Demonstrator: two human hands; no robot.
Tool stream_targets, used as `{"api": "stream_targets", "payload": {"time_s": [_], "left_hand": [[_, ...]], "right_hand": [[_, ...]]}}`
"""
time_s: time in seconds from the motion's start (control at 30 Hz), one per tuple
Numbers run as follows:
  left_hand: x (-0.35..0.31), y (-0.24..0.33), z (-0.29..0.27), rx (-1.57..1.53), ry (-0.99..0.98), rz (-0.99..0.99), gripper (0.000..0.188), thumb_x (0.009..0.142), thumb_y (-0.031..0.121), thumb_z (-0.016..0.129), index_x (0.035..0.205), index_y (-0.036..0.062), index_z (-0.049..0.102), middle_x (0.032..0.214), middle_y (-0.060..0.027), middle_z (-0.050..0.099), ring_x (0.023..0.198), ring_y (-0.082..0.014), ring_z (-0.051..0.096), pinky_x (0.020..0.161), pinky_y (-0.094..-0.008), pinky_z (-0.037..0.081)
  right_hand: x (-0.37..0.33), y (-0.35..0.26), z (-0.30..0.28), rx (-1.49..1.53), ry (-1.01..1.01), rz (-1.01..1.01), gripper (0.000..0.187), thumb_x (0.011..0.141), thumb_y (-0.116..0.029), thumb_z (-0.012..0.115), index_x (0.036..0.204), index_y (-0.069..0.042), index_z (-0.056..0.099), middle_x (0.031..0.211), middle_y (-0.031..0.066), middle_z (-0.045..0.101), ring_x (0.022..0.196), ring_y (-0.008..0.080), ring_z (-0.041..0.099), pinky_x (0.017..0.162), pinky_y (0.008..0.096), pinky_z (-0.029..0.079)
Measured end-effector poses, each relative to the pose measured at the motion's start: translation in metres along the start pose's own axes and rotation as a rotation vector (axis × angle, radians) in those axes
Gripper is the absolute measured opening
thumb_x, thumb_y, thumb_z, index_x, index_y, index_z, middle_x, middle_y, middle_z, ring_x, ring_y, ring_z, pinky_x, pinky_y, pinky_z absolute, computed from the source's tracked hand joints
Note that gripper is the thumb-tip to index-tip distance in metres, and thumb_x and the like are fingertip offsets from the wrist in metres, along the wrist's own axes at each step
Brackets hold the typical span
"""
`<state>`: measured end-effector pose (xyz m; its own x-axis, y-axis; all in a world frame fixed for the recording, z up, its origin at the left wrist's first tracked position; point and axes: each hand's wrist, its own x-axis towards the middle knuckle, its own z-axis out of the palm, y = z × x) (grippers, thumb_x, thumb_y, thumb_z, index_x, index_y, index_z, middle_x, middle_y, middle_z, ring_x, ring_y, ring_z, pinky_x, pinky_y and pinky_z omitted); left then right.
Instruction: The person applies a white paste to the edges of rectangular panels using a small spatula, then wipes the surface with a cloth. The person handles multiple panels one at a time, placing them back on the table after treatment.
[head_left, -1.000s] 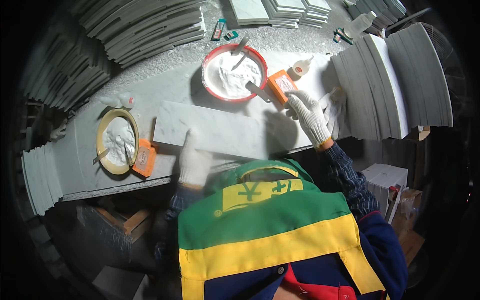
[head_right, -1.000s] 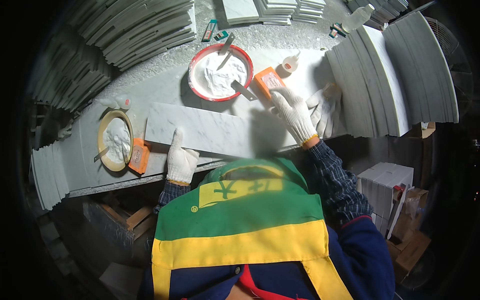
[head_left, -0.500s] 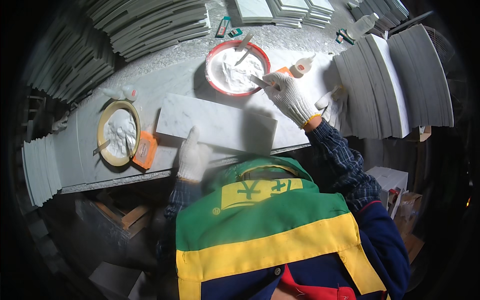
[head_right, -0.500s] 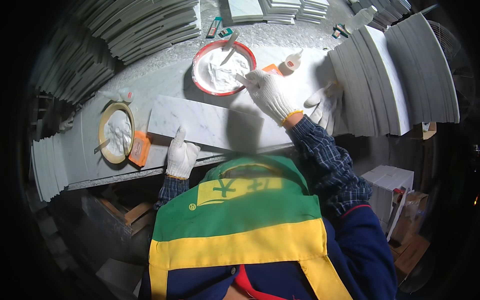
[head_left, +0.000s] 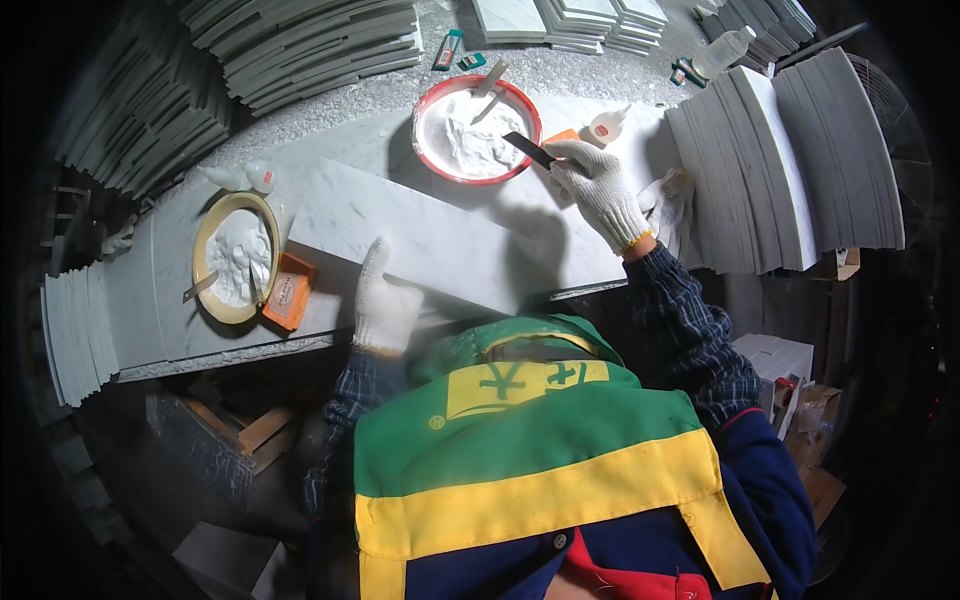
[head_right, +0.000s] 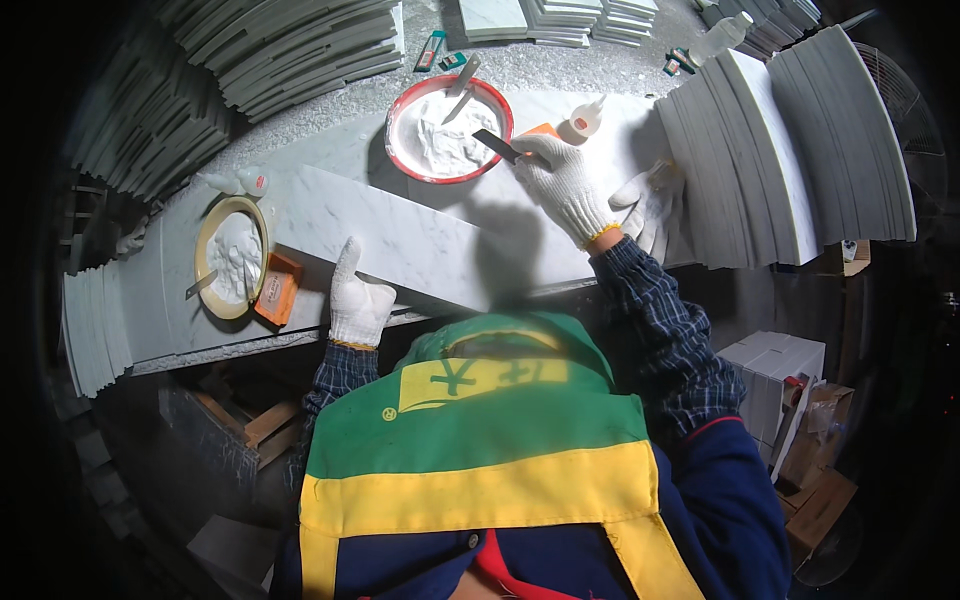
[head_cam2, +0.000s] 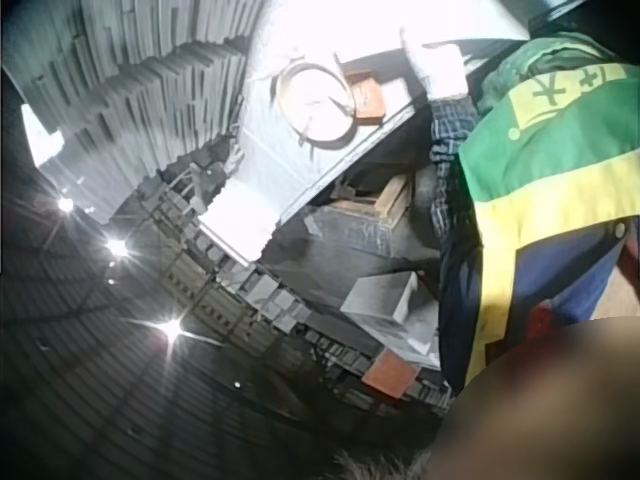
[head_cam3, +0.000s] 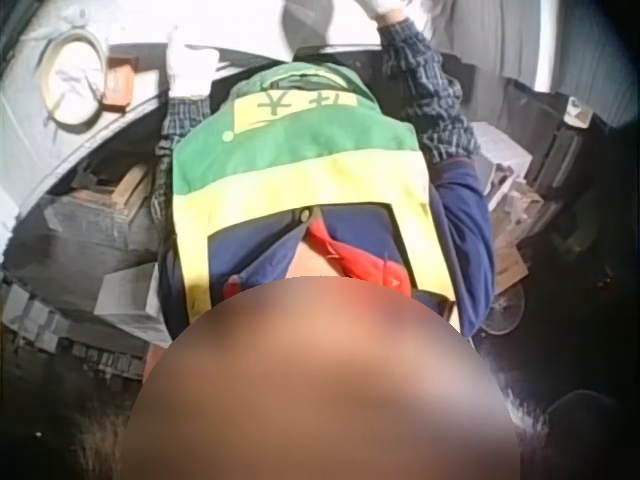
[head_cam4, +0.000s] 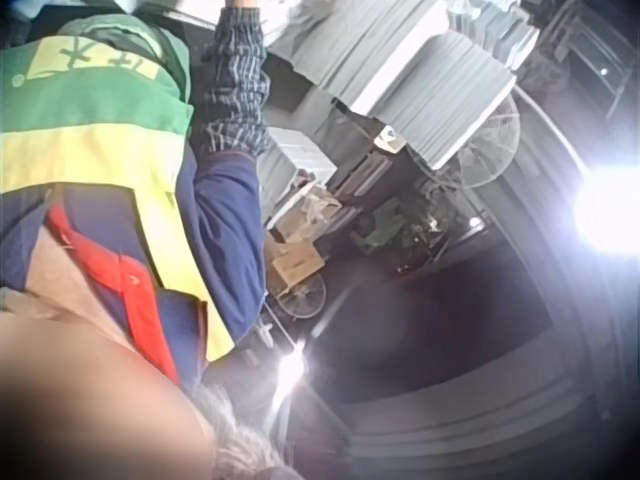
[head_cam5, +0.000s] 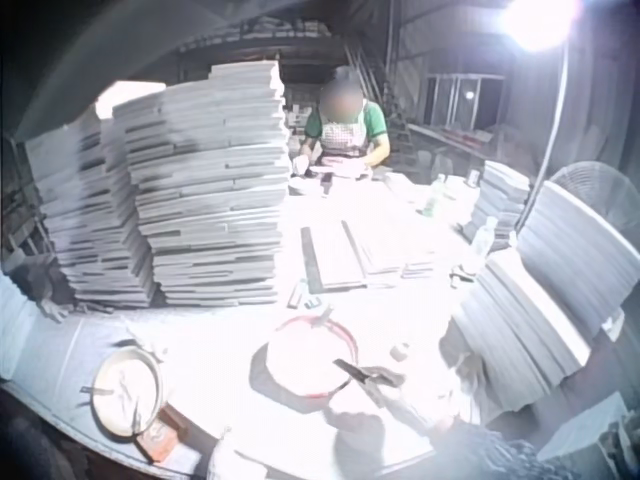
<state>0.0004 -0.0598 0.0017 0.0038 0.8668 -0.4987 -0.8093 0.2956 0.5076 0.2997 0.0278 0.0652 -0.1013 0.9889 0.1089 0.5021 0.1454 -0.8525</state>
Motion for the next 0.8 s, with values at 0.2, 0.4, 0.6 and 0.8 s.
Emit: {"api": "stream_targets", "payload": {"time_s": [0.2,0.4,0.6,0.8], "left_hand": [[0.002,0.0,0.005,-0.088,-0.055,0.1,0.058,0.104,0.041,0.062,0.147,0.0034,0.051,0.145,-0.0137,0.059,0.134,-0.0322,0.055,0.115,-0.0498,0.043],[-0.002,0.005,0.014,-0.099,0.014,0.124,0.063,0.106,0.053,0.056,0.149,0.0087,0.049,0.149,-0.0093,0.057,0.136,-0.0297,0.055,0.116,-0.0477,0.044],[-0.007,0.006,0.013,-0.098,-0.074,0.094,0.066,0.104,0.053,0.06,0.151,0.0079,0.047,0.149,-0.0096,0.056,0.137,-0.0306,0.054,0.116,-0.0492,0.043],[-0.006,0.0,0.013,0.0,-0.152,0.035,0.067,0.095,0.034,0.073,0.149,0.004,0.048,0.146,-0.0138,0.058,0.134,-0.034,0.056,0.117,-0.0539,0.043]], "right_hand": [[-0.008,-0.005,-0.004,0.254,-0.037,0.234,0.029,0.101,-0.014,0.066,0.124,0.003,0.07,0.086,0.0056,0.073,0.07,0.0089,0.067,0.059,0.0231,0.051],[-0.011,-0.007,-0.004,0.322,-0.041,0.289,0.027,0.098,-0.008,0.067,0.123,0.001,0.072,0.087,0.0047,0.071,0.073,0.0072,0.064,0.063,0.0222,0.053],[-0.007,0.018,-0.005,0.24,-0.054,0.15,0.031,0.101,-0.013,0.066,0.126,0.004,0.069,0.09,0.0059,0.073,0.074,0.0085,0.067,0.065,0.0239,0.054],[-0.003,0.027,-0.007,0.107,-0.073,0.101,0.031,0.098,-0.008,0.067,0.126,0.005,0.069,0.096,0.0077,0.073,0.079,0.0095,0.069,0.07,0.0249,0.056]]}}
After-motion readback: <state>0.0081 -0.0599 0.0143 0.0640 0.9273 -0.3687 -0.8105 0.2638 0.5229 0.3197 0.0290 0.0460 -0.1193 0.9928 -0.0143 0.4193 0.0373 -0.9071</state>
